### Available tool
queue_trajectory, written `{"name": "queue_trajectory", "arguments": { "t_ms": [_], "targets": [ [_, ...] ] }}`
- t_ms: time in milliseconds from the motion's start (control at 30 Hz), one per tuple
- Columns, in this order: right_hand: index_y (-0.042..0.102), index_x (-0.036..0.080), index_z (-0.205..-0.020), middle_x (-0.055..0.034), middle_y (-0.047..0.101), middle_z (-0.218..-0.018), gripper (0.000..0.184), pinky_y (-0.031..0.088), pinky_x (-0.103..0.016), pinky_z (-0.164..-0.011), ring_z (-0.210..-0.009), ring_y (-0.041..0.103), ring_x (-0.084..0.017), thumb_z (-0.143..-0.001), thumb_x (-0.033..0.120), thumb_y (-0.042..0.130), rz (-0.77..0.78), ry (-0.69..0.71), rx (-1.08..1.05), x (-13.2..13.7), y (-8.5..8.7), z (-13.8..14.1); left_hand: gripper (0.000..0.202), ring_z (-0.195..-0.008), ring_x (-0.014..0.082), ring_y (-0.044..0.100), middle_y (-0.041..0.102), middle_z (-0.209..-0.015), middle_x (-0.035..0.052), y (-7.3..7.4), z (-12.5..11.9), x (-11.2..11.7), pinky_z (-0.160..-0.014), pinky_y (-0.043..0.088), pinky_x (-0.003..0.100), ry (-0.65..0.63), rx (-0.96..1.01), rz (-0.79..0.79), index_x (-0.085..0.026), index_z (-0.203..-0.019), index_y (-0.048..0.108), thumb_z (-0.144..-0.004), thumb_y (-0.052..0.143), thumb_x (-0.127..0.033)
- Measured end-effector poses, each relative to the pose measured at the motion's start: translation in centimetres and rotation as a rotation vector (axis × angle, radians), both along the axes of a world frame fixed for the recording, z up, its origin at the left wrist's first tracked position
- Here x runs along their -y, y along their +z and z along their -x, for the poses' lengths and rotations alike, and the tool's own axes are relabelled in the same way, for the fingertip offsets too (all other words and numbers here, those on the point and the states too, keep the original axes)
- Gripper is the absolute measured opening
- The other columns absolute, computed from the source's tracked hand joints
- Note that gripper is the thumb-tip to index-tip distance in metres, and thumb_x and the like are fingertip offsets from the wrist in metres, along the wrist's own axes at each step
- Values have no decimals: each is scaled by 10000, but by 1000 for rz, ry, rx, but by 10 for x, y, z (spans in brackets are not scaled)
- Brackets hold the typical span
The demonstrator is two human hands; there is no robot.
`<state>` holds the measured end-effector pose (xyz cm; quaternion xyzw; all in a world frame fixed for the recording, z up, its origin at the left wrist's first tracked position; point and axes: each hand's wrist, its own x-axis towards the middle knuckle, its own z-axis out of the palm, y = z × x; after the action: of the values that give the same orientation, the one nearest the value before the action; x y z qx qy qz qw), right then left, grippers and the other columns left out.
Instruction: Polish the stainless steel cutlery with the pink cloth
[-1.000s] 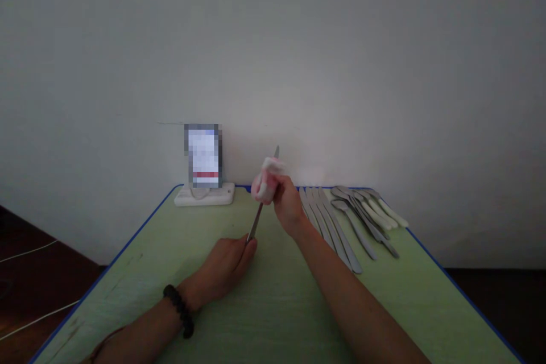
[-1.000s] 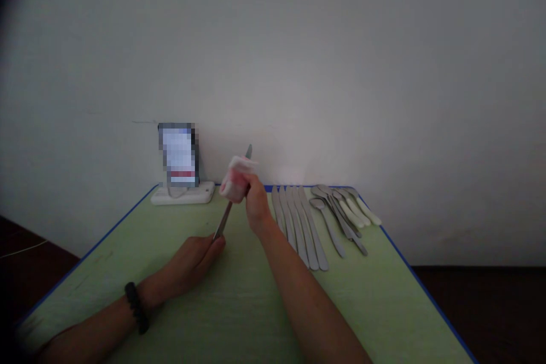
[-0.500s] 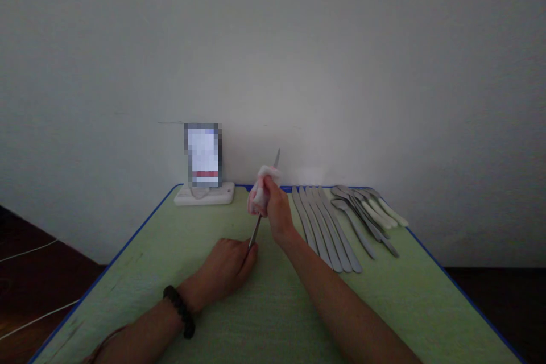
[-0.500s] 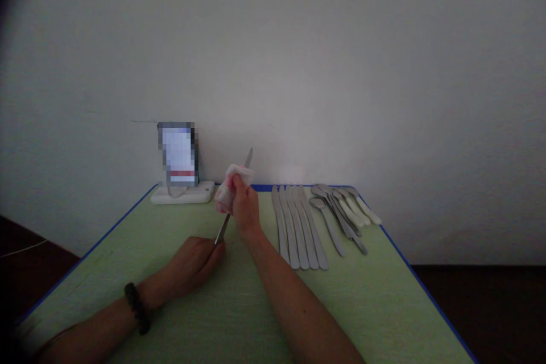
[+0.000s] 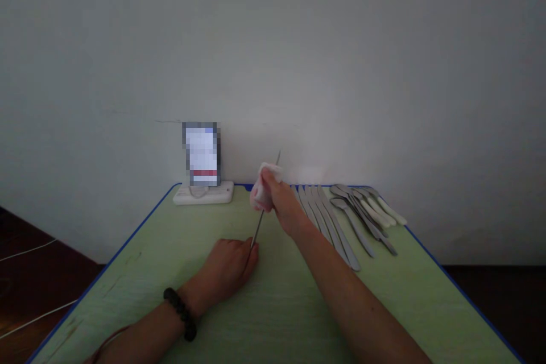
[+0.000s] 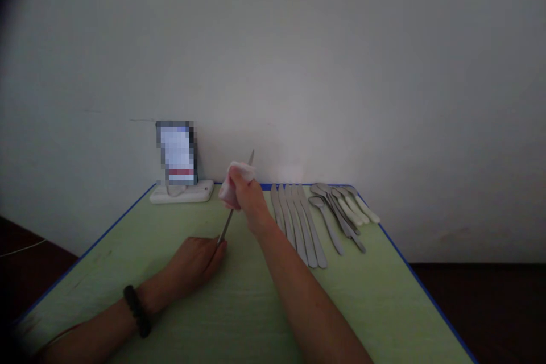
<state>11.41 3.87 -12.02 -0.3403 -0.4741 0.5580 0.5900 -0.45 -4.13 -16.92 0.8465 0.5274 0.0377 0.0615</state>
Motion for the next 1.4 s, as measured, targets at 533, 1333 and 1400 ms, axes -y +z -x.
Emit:
{"name": "queue_trajectory", "arguments": {
  "t_ms": [533, 1333, 1400],
  "targets": [
    [390, 216, -614, 82, 433, -380, 463, 230, -179, -276, -277, 326, -55, -734, 647, 510, 87, -67, -106, 16, 14, 7, 391, -654, 218, 659, 690, -739, 101, -1, -2, 3, -635, 465, 315, -48, -80, -25, -138, -836, 595, -948, 241, -260],
    [373, 212, -561, 74, 420, -375, 474, 231, -199, -272, -250, 312, -59, -813, 611, 411, 31, -342, -165, -8, 26, -29, 369, -670, 197, 644, 666, -736, 81, 6, -6, 8, -649, 467, 308, -101, -139, -32, -142, -853, 593, -947, 248, -234],
    [365, 214, -569, 77, 401, -386, 465, 225, -194, -283, -271, 321, -60, -814, 605, 415, 28, -373, -134, -7, 22, -24, 379, -673, 199, 647, 667, -733, 83, 5, -6, 9, -651, 470, 311, -91, -142, -34, -140, -849, 597, -949, 245, -241]
  ]
}}
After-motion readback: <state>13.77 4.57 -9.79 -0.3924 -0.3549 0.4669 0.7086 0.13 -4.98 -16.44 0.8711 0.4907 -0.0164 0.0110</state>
